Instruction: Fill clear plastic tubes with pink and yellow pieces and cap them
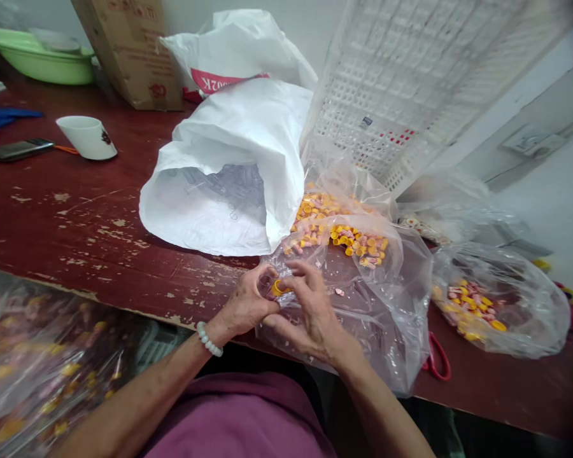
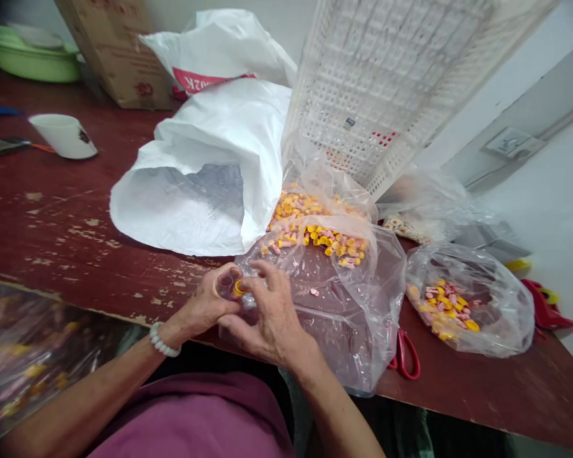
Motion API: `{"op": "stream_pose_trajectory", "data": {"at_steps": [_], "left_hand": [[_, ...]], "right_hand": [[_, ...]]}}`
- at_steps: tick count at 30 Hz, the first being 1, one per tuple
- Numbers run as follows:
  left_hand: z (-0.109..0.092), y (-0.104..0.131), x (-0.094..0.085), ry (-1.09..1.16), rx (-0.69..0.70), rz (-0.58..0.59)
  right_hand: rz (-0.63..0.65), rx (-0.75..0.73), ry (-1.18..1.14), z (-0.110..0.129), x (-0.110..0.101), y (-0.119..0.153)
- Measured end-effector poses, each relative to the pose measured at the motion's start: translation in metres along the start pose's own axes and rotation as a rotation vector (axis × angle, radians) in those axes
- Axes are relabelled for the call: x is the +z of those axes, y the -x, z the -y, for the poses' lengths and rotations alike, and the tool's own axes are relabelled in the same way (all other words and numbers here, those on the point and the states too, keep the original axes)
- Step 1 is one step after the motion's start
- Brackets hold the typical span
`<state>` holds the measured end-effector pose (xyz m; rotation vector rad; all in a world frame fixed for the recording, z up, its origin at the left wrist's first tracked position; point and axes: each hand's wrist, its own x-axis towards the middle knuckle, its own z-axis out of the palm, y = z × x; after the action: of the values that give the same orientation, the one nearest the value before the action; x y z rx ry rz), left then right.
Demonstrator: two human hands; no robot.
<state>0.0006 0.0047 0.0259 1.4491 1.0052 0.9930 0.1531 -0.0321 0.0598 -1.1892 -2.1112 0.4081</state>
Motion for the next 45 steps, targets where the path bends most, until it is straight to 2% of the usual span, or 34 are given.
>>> {"op": "stream_pose_trajectory", "data": {"at_steps": [3, 5, 7, 8, 9, 11, 13, 15, 18, 21, 24, 27, 30, 32, 34, 36, 39, 43, 45], "left_hand": [[0.008, 0.000, 0.000, 0.112, -0.059, -0.041], [0.015, -0.001, -0.004, 0.207, -0.125, -0.083], [0.020, -0.001, -0.011, 0.273, -0.190, -0.146], [0.023, -0.001, -0.015, 0.286, -0.209, -0.183], [0.024, -0.001, -0.018, 0.293, -0.217, -0.216], [0.025, 0.001, -0.023, 0.296, -0.219, -0.251], [0.024, 0.002, -0.024, 0.284, -0.218, -0.250], [0.021, 0.002, -0.021, 0.263, -0.209, -0.247], [0.013, 0.000, -0.016, 0.221, -0.175, -0.255], [0.009, -0.002, -0.015, 0.174, -0.102, -0.236], [0.011, -0.004, -0.016, 0.068, -0.017, -0.198], [0.016, -0.004, -0.015, -0.025, 0.029, -0.165], [0.016, -0.003, -0.009, -0.101, 0.071, -0.135], [0.011, -0.002, -0.005, -0.185, 0.119, -0.093], [0.007, 0.000, -0.002, -0.282, 0.167, -0.039], [0.003, 0.001, 0.000, -0.349, 0.203, -0.006], [0.003, 0.002, 0.000, -0.376, 0.221, 0.015], [0.005, 0.003, -0.002, -0.342, 0.175, 0.028], [0.008, 0.003, -0.001, -0.300, 0.144, 0.032]], "right_hand": [[0.099, -0.039, -0.037, -0.011, 0.005, -0.001], [0.008, 0.015, -0.039, -0.033, -0.001, -0.006], [-0.207, 0.206, 0.059, -0.069, -0.012, -0.015], [-0.303, 0.350, 0.162, -0.090, -0.018, -0.021], [-0.321, 0.492, 0.293, -0.112, -0.023, -0.028], [-0.299, 0.572, 0.354, -0.148, -0.025, -0.042], [-0.254, 0.600, 0.382, -0.171, -0.019, -0.056], [-0.225, 0.639, 0.418, -0.181, -0.009, -0.067], [-0.204, 0.700, 0.456, -0.181, 0.002, -0.076], [-0.183, 0.711, 0.437, -0.185, -0.002, -0.071], [-0.209, 0.693, 0.384, -0.190, -0.015, -0.052], [-0.313, 0.689, 0.319, -0.172, -0.026, -0.028], [-0.398, 0.559, -0.008, -0.119, -0.027, -0.015], [-0.339, 0.374, -0.200, -0.075, -0.023, -0.015], [-0.230, 0.166, -0.219, -0.038, -0.018, -0.020], [-0.099, 0.022, -0.186, -0.017, -0.014, -0.025], [-0.017, -0.003, -0.164, -0.013, -0.013, -0.027], [-0.116, 0.095, -0.163, -0.021, -0.013, -0.020], [-0.106, 0.039, -0.109, -0.020, -0.007, -0.013]]}}
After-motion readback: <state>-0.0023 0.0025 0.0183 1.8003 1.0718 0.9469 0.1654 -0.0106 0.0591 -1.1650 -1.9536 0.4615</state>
